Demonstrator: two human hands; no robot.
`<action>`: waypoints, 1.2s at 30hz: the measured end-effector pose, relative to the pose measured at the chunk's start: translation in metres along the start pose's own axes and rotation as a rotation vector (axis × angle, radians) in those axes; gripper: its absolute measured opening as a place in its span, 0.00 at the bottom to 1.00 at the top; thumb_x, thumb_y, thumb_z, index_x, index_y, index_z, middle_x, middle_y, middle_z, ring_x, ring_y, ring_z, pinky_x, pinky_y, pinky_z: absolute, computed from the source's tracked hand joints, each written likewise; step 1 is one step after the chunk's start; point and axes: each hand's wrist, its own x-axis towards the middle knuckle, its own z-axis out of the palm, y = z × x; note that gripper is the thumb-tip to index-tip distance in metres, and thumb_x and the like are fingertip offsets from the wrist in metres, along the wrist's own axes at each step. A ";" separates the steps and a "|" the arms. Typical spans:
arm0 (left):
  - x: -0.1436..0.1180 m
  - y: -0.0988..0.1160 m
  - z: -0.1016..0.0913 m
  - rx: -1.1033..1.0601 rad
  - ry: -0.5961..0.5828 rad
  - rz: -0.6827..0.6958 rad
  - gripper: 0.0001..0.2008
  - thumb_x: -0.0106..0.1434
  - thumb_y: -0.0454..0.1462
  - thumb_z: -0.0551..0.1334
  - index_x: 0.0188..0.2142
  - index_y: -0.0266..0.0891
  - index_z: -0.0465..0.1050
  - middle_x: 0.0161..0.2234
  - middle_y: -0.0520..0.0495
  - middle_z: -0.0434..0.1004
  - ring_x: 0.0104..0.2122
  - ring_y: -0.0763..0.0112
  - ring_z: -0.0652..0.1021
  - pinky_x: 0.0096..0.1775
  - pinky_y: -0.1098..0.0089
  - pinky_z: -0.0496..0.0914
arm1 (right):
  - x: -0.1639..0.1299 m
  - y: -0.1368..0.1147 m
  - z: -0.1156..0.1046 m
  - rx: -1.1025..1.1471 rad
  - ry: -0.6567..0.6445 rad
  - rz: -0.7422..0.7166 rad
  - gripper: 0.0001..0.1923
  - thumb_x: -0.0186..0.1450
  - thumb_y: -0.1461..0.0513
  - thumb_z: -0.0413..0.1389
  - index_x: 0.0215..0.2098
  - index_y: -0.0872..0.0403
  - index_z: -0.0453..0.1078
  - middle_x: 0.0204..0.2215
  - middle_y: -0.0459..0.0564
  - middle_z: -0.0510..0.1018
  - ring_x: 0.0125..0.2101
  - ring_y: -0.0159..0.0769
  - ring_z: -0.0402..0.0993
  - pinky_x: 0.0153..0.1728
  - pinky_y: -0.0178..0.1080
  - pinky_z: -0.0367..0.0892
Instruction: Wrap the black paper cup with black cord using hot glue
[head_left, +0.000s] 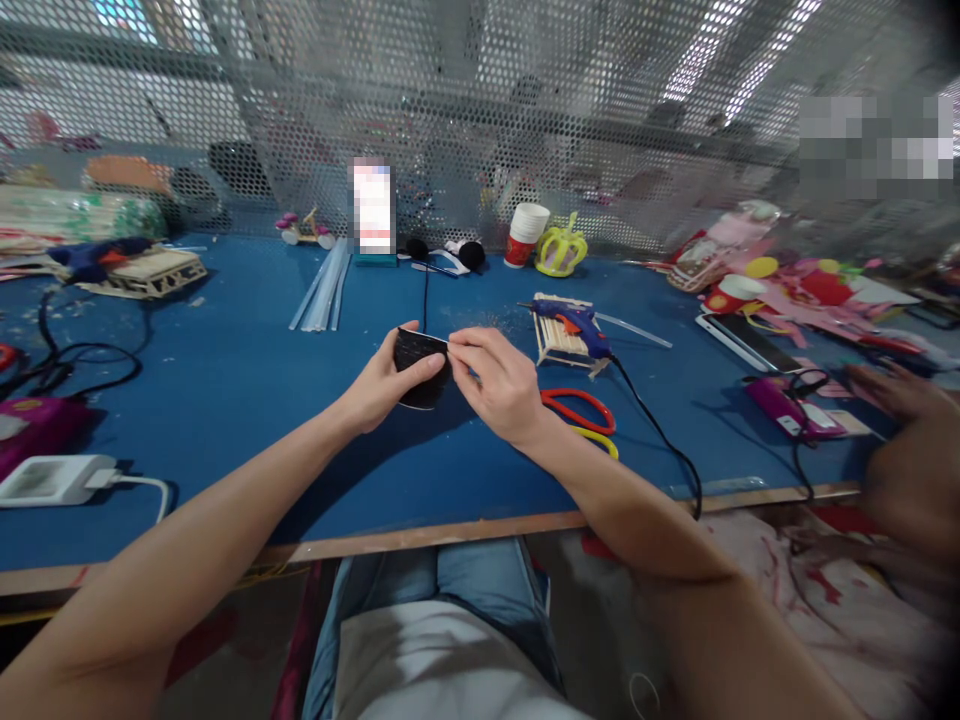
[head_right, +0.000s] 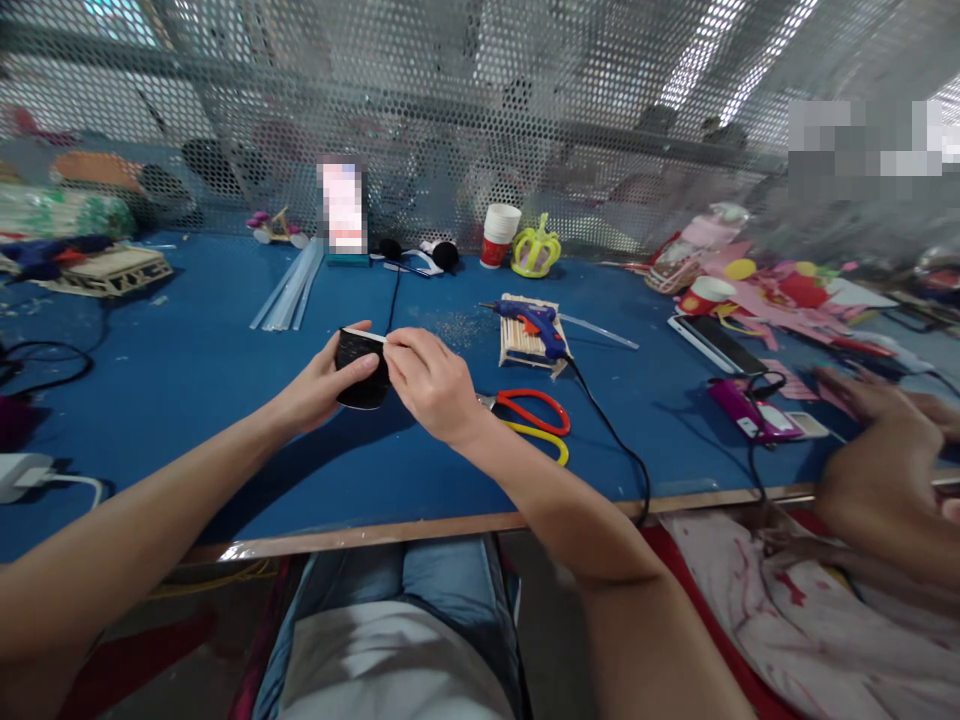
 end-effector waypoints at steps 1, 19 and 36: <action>0.000 0.000 0.000 -0.008 0.001 0.007 0.36 0.51 0.43 0.68 0.56 0.42 0.55 0.41 0.48 0.68 0.38 0.70 0.73 0.40 0.69 0.69 | -0.001 0.000 0.001 0.009 -0.001 0.008 0.10 0.64 0.68 0.48 0.39 0.53 0.69 0.38 0.54 0.74 0.41 0.36 0.72 0.42 0.42 0.71; -0.001 0.008 -0.005 0.547 0.181 0.304 0.27 0.51 0.49 0.65 0.45 0.36 0.62 0.38 0.45 0.72 0.39 0.64 0.73 0.40 0.66 0.67 | 0.006 -0.008 -0.005 0.289 0.038 0.159 0.04 0.63 0.65 0.52 0.34 0.53 0.70 0.37 0.54 0.76 0.40 0.35 0.73 0.41 0.42 0.71; -0.009 0.010 -0.001 1.470 0.034 0.578 0.40 0.53 0.52 0.59 0.60 0.37 0.50 0.46 0.38 0.71 0.44 0.52 0.73 0.39 0.62 0.68 | 0.013 -0.007 -0.014 0.658 -0.533 0.619 0.05 0.58 0.62 0.54 0.27 0.56 0.67 0.23 0.43 0.69 0.24 0.26 0.63 0.28 0.32 0.61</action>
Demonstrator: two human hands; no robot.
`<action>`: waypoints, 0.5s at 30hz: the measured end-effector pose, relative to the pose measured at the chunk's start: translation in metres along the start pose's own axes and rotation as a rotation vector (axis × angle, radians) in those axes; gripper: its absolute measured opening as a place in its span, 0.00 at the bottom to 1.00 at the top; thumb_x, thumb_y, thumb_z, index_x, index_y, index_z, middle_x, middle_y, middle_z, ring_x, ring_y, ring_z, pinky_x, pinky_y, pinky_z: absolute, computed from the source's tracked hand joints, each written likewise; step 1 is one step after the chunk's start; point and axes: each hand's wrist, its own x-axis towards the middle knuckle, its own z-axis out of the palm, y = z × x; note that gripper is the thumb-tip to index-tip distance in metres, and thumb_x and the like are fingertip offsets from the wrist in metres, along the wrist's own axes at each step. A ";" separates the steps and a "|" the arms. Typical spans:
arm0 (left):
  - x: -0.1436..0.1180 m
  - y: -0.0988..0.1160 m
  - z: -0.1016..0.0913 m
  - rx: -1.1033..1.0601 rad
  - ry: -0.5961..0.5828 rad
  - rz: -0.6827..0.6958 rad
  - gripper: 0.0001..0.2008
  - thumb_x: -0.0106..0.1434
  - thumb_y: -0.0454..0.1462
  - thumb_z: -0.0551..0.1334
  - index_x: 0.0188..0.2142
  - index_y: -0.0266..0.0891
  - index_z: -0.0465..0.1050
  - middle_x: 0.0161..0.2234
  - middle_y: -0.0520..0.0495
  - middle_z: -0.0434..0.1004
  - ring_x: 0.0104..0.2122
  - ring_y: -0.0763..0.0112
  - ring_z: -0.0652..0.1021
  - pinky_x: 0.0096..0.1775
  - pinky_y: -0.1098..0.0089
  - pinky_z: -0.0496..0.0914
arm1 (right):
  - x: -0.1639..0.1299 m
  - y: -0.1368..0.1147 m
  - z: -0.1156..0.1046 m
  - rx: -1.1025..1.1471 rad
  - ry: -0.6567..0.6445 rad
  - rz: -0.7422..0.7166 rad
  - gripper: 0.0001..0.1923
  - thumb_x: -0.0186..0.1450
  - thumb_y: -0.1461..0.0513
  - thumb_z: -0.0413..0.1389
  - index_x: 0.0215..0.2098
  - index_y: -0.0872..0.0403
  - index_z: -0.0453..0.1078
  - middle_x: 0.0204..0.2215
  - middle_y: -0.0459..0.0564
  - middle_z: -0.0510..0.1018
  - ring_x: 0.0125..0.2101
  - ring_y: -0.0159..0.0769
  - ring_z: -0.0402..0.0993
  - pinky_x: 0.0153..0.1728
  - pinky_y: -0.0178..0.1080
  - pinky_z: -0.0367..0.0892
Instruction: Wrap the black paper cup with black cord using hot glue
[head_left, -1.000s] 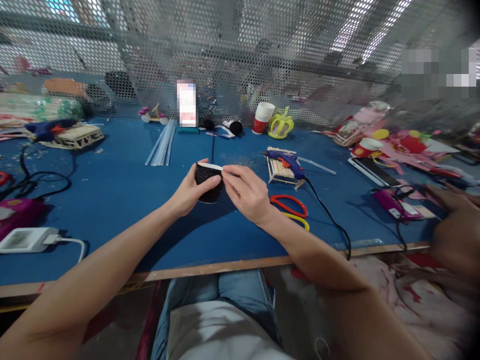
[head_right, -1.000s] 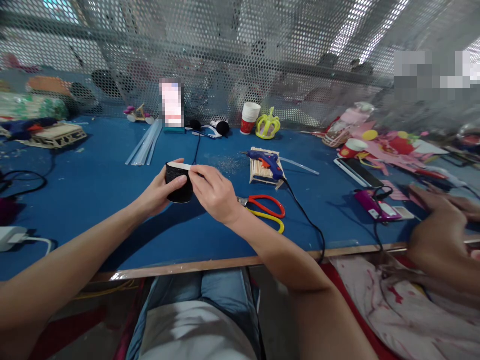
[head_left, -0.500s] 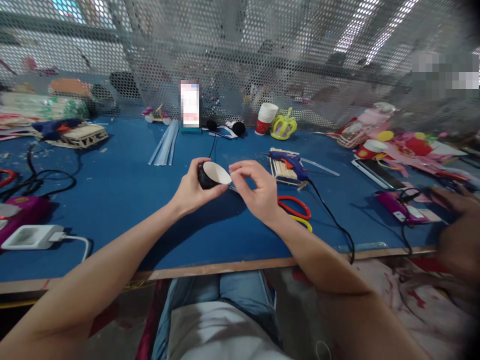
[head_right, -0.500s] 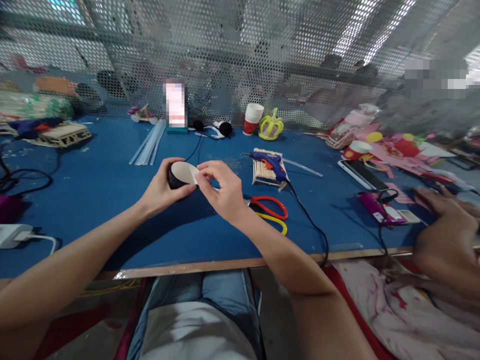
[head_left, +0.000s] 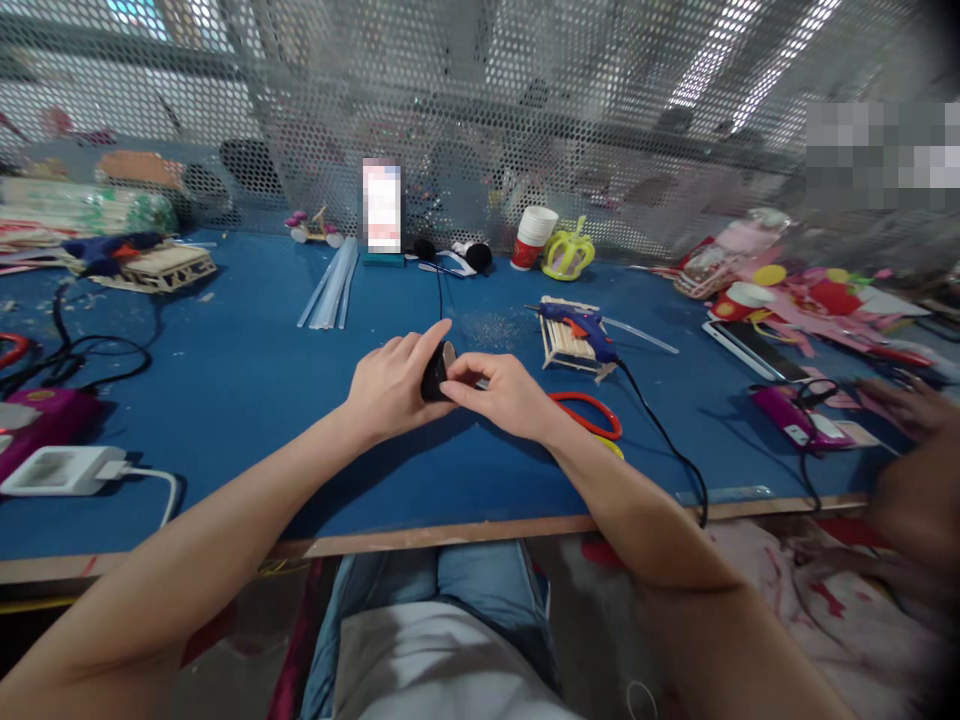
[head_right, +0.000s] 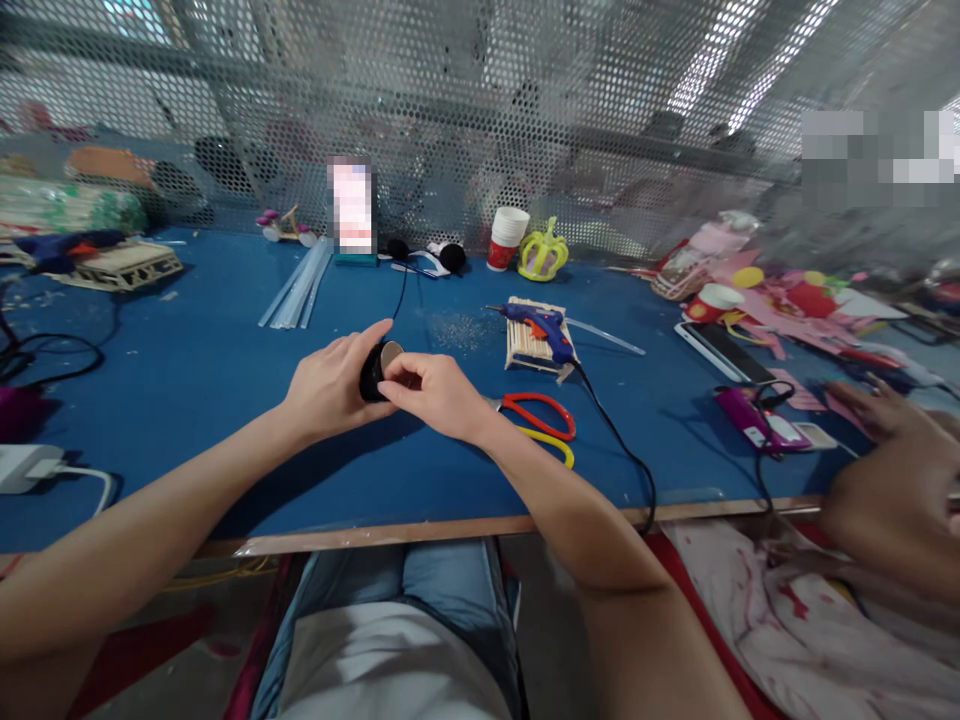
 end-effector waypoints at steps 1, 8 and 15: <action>0.000 -0.001 0.000 0.021 0.008 0.018 0.38 0.54 0.52 0.58 0.60 0.38 0.52 0.46 0.38 0.71 0.43 0.52 0.73 0.39 0.62 0.67 | 0.000 0.000 0.000 0.001 -0.001 0.001 0.05 0.58 0.62 0.55 0.27 0.56 0.67 0.23 0.42 0.69 0.24 0.26 0.63 0.28 0.32 0.60; 0.000 -0.004 0.005 0.109 0.073 0.079 0.29 0.55 0.49 0.57 0.53 0.36 0.61 0.46 0.38 0.71 0.43 0.54 0.72 0.39 0.62 0.66 | 0.001 0.003 -0.002 0.013 -0.056 0.001 0.06 0.57 0.62 0.56 0.25 0.56 0.65 0.23 0.42 0.68 0.25 0.26 0.63 0.28 0.33 0.60; -0.001 0.001 0.003 0.263 0.106 0.135 0.25 0.57 0.44 0.56 0.52 0.36 0.61 0.46 0.38 0.71 0.43 0.54 0.72 0.37 0.61 0.65 | 0.002 0.003 -0.002 0.092 -0.065 0.020 0.10 0.58 0.58 0.55 0.26 0.56 0.62 0.23 0.42 0.64 0.25 0.26 0.59 0.27 0.33 0.58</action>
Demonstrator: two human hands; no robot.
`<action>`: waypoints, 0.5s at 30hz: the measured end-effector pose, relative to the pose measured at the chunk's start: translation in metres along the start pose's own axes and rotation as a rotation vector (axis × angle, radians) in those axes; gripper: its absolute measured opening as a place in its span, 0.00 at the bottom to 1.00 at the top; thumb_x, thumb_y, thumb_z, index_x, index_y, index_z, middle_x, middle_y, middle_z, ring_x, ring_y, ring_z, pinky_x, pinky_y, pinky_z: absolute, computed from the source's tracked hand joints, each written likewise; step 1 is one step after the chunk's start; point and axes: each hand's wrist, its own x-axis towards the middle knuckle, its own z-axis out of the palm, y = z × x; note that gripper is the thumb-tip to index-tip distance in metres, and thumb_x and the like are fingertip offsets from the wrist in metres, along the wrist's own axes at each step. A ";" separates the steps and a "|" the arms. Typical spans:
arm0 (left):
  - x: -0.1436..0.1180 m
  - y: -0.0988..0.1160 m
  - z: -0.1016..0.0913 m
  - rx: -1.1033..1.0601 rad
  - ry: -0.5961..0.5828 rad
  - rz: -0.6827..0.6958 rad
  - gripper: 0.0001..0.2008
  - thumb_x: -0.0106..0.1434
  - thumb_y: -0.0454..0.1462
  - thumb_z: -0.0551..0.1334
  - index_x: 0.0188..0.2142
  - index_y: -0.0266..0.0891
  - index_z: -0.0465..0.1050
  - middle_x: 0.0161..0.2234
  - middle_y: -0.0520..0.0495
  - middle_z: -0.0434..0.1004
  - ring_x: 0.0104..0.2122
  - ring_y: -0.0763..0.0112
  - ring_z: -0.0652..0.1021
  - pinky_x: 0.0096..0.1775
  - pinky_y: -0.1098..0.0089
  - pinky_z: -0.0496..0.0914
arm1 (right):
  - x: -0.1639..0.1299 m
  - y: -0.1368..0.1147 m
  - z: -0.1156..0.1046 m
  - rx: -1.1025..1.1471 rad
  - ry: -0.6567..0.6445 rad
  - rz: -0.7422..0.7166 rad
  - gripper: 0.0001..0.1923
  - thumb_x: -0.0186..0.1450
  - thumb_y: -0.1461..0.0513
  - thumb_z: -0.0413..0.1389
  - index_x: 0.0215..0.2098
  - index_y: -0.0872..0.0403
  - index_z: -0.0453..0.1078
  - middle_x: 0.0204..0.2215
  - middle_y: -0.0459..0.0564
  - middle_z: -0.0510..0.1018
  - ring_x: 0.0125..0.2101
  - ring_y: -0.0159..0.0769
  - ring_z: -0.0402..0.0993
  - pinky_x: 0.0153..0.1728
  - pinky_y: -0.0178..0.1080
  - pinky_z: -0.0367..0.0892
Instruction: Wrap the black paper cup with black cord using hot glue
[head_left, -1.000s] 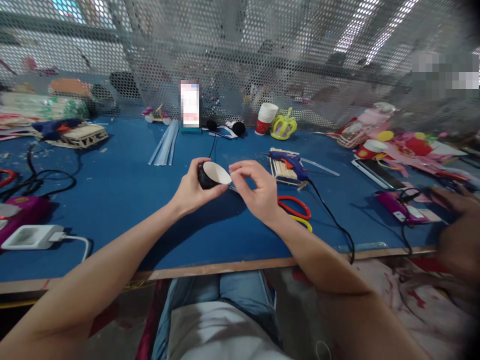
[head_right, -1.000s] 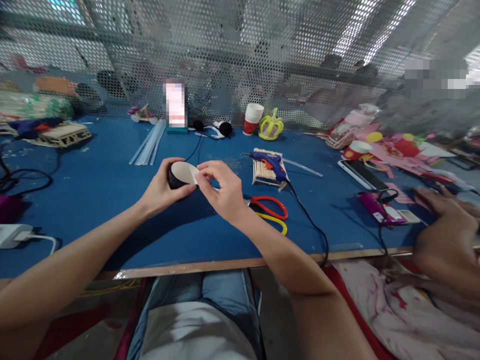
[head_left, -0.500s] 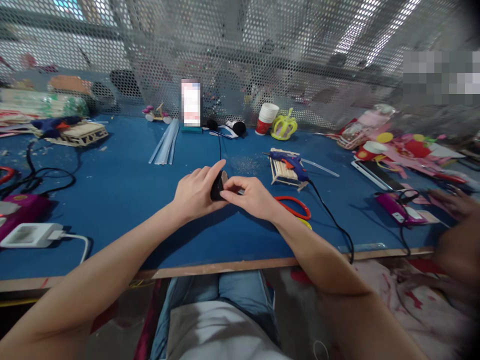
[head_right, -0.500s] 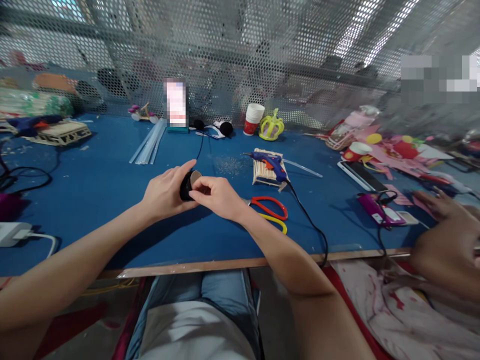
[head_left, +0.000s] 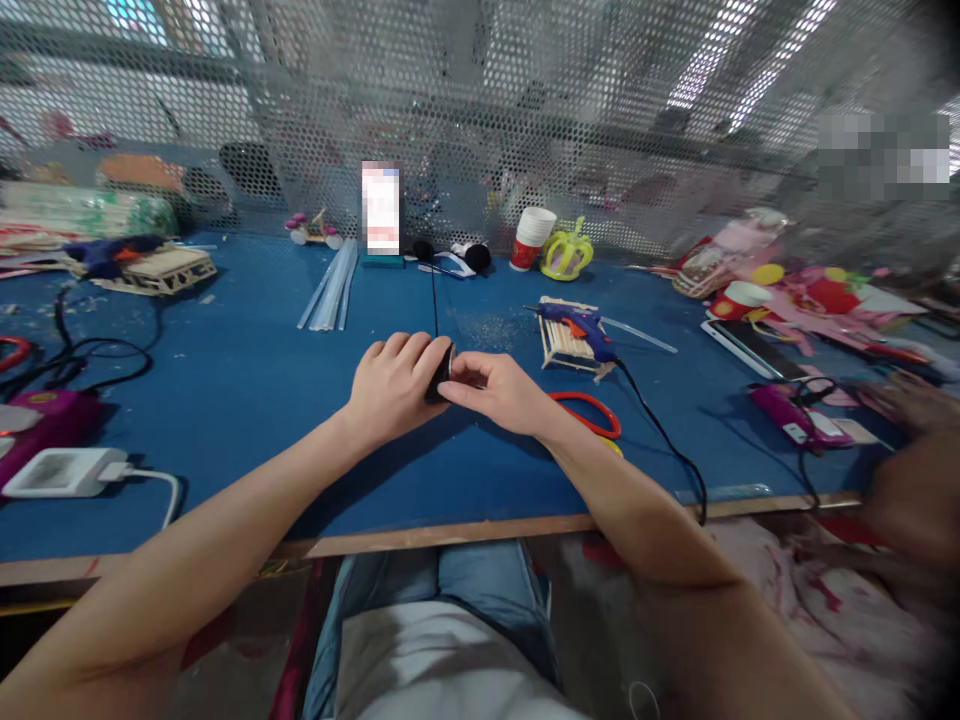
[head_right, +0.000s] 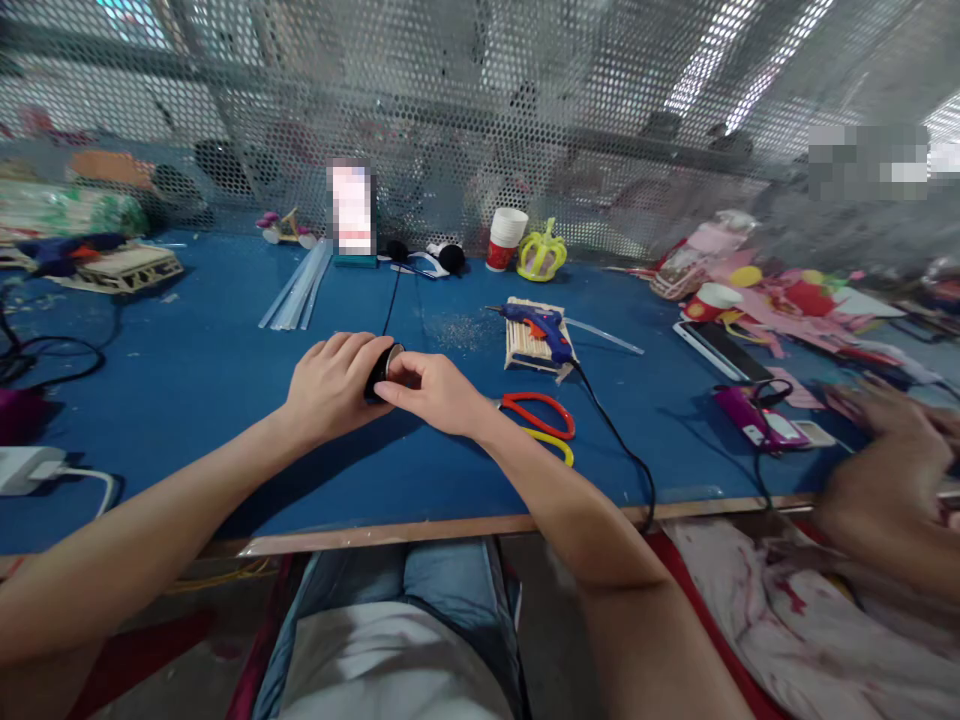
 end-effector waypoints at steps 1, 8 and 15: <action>0.000 0.001 0.000 0.012 0.001 0.004 0.25 0.57 0.44 0.56 0.52 0.36 0.61 0.46 0.38 0.72 0.43 0.54 0.72 0.37 0.61 0.65 | 0.000 0.000 0.001 0.010 0.011 0.012 0.10 0.58 0.58 0.55 0.26 0.56 0.62 0.22 0.41 0.63 0.24 0.26 0.58 0.27 0.33 0.57; 0.000 0.003 -0.001 0.026 0.000 -0.015 0.24 0.57 0.44 0.57 0.51 0.36 0.61 0.45 0.40 0.72 0.42 0.55 0.73 0.37 0.62 0.66 | 0.002 0.000 0.003 0.078 0.039 0.058 0.10 0.57 0.59 0.56 0.25 0.56 0.62 0.22 0.41 0.63 0.24 0.25 0.58 0.27 0.32 0.57; 0.000 0.005 0.000 -0.065 -0.074 -0.049 0.31 0.56 0.53 0.58 0.52 0.36 0.60 0.43 0.41 0.72 0.41 0.55 0.73 0.37 0.62 0.67 | 0.003 0.004 0.003 0.203 0.050 0.133 0.10 0.58 0.58 0.56 0.25 0.55 0.62 0.19 0.40 0.67 0.22 0.26 0.63 0.26 0.33 0.60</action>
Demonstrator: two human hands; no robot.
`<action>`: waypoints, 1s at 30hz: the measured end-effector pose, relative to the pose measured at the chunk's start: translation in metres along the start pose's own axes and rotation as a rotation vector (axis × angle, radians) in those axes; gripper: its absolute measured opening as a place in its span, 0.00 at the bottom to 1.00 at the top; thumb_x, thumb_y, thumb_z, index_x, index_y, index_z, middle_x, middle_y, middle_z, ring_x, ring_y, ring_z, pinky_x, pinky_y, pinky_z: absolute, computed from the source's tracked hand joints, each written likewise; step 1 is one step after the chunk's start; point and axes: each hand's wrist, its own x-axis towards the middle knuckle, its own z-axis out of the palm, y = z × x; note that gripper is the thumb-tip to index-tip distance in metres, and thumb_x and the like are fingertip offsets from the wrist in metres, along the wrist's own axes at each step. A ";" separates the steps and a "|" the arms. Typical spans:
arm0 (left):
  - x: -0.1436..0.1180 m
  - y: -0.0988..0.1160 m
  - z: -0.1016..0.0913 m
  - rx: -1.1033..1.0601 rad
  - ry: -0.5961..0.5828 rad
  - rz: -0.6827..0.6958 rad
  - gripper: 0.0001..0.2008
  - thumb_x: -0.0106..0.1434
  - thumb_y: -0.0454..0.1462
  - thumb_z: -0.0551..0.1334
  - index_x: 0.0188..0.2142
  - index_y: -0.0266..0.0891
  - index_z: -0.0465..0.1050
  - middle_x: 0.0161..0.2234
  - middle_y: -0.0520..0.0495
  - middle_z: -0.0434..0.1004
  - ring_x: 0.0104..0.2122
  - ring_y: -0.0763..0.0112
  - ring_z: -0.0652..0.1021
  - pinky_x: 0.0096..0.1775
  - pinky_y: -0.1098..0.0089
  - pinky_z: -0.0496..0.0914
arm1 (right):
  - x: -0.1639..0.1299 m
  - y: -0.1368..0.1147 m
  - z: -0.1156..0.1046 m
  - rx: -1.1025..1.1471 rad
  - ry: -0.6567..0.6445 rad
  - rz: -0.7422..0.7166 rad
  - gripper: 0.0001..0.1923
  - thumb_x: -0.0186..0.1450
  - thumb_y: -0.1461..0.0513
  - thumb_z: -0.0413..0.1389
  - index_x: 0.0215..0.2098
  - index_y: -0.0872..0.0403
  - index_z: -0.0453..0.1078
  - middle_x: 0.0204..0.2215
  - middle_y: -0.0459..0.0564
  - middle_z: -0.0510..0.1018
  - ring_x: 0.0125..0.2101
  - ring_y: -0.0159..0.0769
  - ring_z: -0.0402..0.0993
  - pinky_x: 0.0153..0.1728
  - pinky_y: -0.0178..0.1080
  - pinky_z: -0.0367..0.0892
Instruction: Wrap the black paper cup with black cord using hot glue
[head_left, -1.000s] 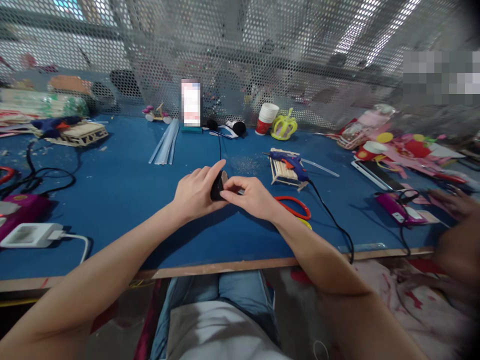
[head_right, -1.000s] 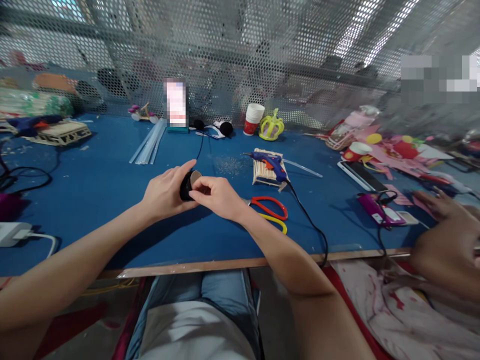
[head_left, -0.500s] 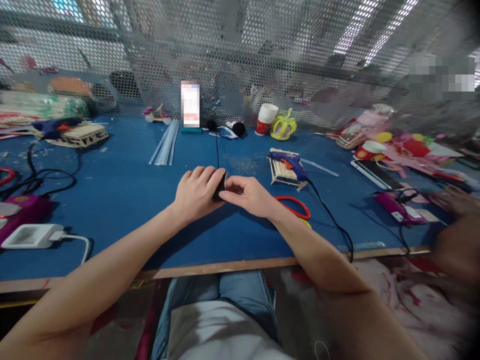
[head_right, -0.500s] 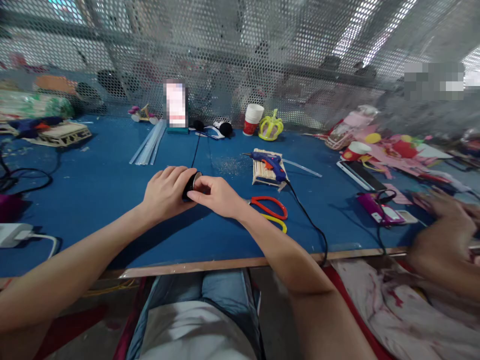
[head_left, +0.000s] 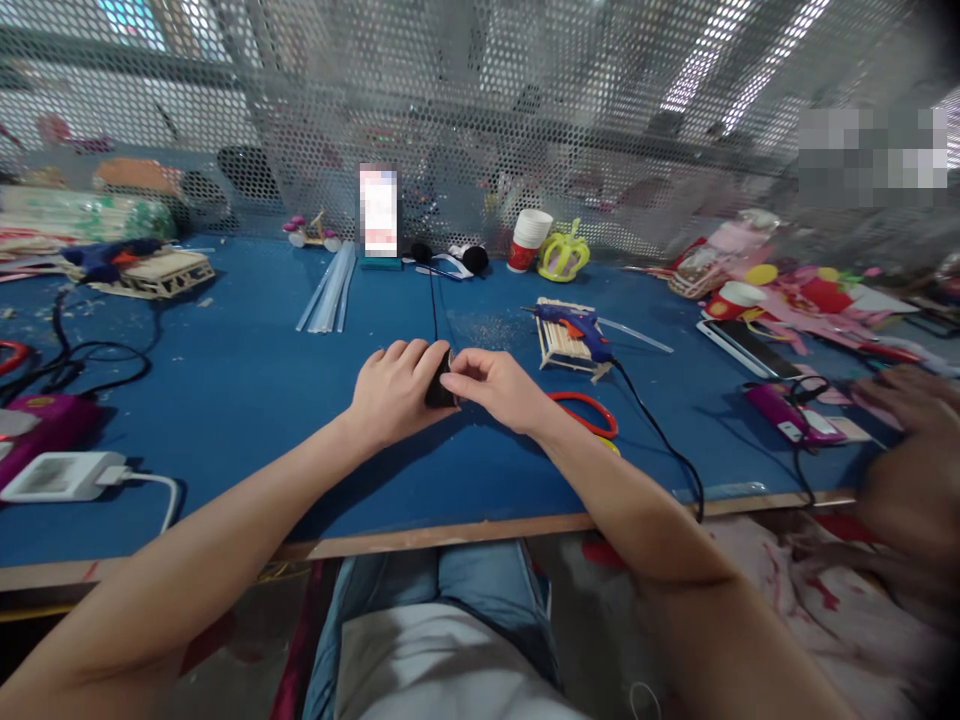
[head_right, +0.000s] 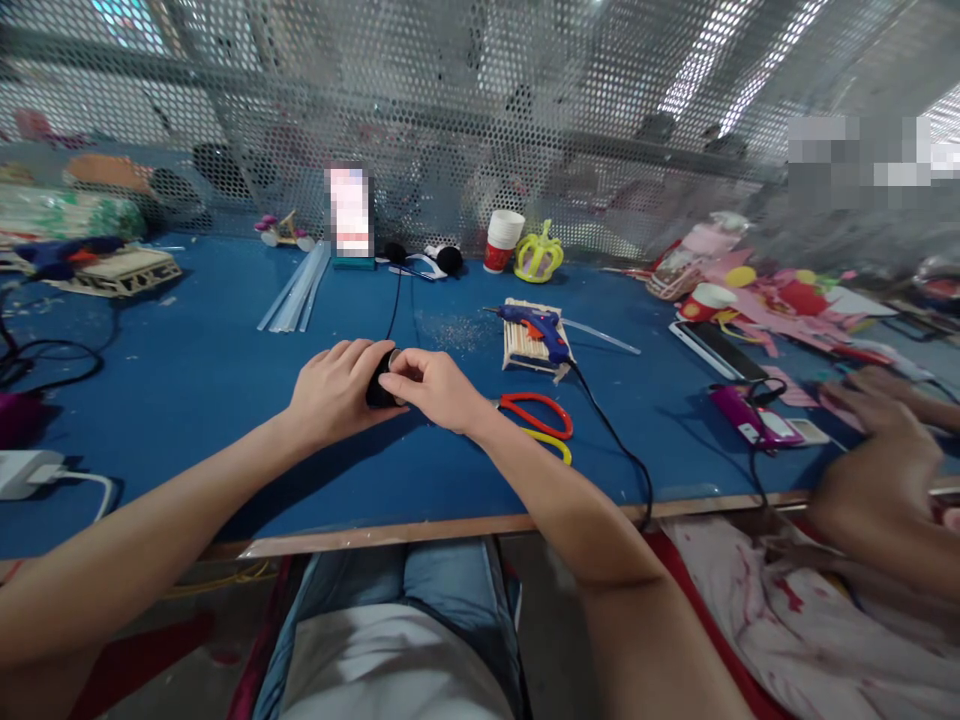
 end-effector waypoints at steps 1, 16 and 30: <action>0.000 -0.001 0.000 -0.021 -0.017 0.012 0.33 0.55 0.54 0.58 0.53 0.36 0.59 0.44 0.41 0.72 0.41 0.55 0.74 0.37 0.62 0.67 | 0.001 0.001 -0.001 0.033 0.002 0.019 0.10 0.57 0.58 0.56 0.25 0.55 0.63 0.18 0.40 0.67 0.22 0.26 0.64 0.26 0.33 0.60; 0.001 -0.006 0.003 -0.090 0.035 0.188 0.31 0.53 0.51 0.64 0.47 0.32 0.59 0.45 0.35 0.71 0.42 0.52 0.73 0.39 0.58 0.68 | 0.009 0.007 -0.010 0.371 -0.028 0.250 0.14 0.56 0.53 0.59 0.24 0.56 0.64 0.17 0.42 0.70 0.19 0.25 0.66 0.23 0.31 0.61; 0.005 -0.015 0.002 -0.342 0.177 0.265 0.08 0.65 0.35 0.52 0.33 0.37 0.67 0.41 0.40 0.72 0.40 0.65 0.72 0.40 0.63 0.69 | 0.012 0.008 -0.013 0.298 0.045 0.315 0.06 0.55 0.61 0.56 0.24 0.56 0.65 0.16 0.41 0.68 0.17 0.25 0.64 0.21 0.31 0.61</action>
